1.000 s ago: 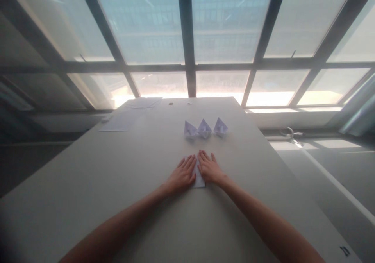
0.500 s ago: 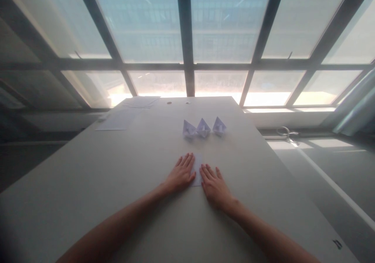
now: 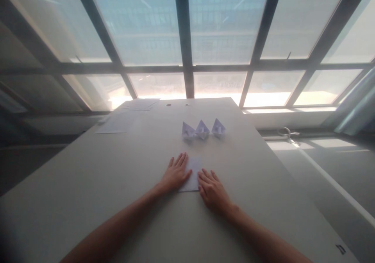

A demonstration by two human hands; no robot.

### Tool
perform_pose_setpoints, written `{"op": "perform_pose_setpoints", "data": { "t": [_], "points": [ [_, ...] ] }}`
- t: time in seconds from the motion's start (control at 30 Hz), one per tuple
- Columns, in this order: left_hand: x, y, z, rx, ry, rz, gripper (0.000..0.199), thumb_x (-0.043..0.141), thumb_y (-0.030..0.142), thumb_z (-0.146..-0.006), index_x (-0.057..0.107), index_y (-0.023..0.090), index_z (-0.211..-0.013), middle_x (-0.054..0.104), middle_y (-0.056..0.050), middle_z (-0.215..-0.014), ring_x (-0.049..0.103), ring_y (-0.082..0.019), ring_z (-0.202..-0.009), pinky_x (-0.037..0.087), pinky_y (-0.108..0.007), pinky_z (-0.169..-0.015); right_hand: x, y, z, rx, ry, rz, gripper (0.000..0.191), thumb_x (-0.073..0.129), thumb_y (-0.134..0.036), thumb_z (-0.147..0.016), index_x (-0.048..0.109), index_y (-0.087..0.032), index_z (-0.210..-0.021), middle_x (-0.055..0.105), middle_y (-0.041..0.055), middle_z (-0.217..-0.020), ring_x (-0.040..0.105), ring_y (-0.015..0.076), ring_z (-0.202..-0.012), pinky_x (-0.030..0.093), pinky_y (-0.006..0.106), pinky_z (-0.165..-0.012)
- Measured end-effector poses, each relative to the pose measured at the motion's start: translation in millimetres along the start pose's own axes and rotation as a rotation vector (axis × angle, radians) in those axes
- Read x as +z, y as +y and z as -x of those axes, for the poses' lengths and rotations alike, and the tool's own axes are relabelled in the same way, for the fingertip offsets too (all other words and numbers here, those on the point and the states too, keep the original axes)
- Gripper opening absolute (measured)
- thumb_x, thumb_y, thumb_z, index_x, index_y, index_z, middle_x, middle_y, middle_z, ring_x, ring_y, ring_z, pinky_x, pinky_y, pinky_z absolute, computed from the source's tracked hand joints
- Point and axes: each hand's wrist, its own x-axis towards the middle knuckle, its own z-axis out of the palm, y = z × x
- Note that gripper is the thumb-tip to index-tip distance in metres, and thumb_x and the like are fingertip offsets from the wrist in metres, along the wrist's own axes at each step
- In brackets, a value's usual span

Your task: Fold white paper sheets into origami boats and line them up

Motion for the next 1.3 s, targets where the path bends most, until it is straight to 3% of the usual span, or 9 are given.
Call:
{"op": "perform_pose_setpoints", "data": {
  "t": [0.17, 0.5, 0.87, 0.97, 1.1, 1.3],
  "points": [
    [-1.3, 9, 7, 0.091, 0.003, 0.002, 0.07, 0.029, 0.055, -0.097, 0.027, 0.01, -0.152, 0.019, -0.016, -0.159, 0.012, -0.03, -0.148, 0.009, -0.052, -0.118, 9, 4, -8, 0.023, -0.068, 0.06, 0.057, 0.035, -0.028, -0.098, 0.027, -0.018, -0.153, 0.025, 0.006, -0.158, 0.018, 0.0221, -0.147, 0.011, 0.048, -0.12],
    [-1.3, 10, 8, 0.113, 0.022, 0.041, 0.072, 0.031, 0.057, -0.097, 0.028, 0.011, -0.151, 0.021, -0.016, -0.159, 0.013, -0.032, -0.148, 0.01, -0.052, -0.118, 2, 33, -46, 0.162, -0.064, 0.171, 0.057, 0.032, -0.031, -0.097, 0.03, -0.016, -0.152, 0.027, 0.0075, -0.157, 0.016, 0.0252, -0.147, 0.008, 0.055, -0.117],
    [2.8, 7, 7, 0.063, 0.069, 0.123, 0.082, 0.039, 0.062, -0.092, 0.023, 0.009, -0.152, 0.027, -0.017, -0.157, 0.018, -0.031, -0.147, 0.013, -0.047, -0.118, 11, 42, -45, 0.276, 0.104, 0.085, 0.062, 0.039, -0.036, -0.096, 0.03, -0.008, -0.151, 0.027, 0.0157, -0.156, 0.02, 0.0248, -0.146, 0.011, 0.048, -0.119],
    [2.7, 6, 6, 0.048, 0.095, 0.15, 0.083, 0.042, 0.063, -0.091, 0.024, 0.01, -0.152, 0.033, -0.018, -0.153, 0.022, -0.032, -0.145, 0.017, -0.048, -0.117, 7, 38, -42, 0.202, 0.154, 0.029, 0.058, 0.042, -0.029, -0.094, 0.037, -0.011, -0.148, 0.032, 0.0132, -0.155, 0.023, 0.0222, -0.145, 0.014, 0.045, -0.119],
    [0.8, 6, 7, 0.037, 0.132, 0.174, 0.082, 0.047, 0.063, -0.089, 0.028, 0.013, -0.151, 0.041, -0.018, -0.145, 0.035, -0.033, -0.136, 0.023, -0.048, -0.115, 7, 30, -38, 0.065, 0.111, -0.018, 0.047, 0.047, -0.027, -0.093, 0.051, -0.017, -0.139, 0.043, 0.0093, -0.15, 0.031, 0.0203, -0.142, 0.016, 0.042, -0.119],
    [-2.7, 5, 5, -0.015, 0.187, 0.193, 0.076, 0.049, 0.058, -0.09, 0.033, 0.011, -0.147, 0.046, -0.017, -0.138, 0.04, -0.031, -0.13, 0.03, -0.043, -0.112, 9, 26, -38, 0.075, 0.055, -0.027, 0.05, 0.048, -0.029, -0.094, 0.047, -0.017, -0.143, 0.042, 0.0101, -0.151, 0.031, 0.021, -0.142, 0.016, 0.043, -0.118]
  ]
}}
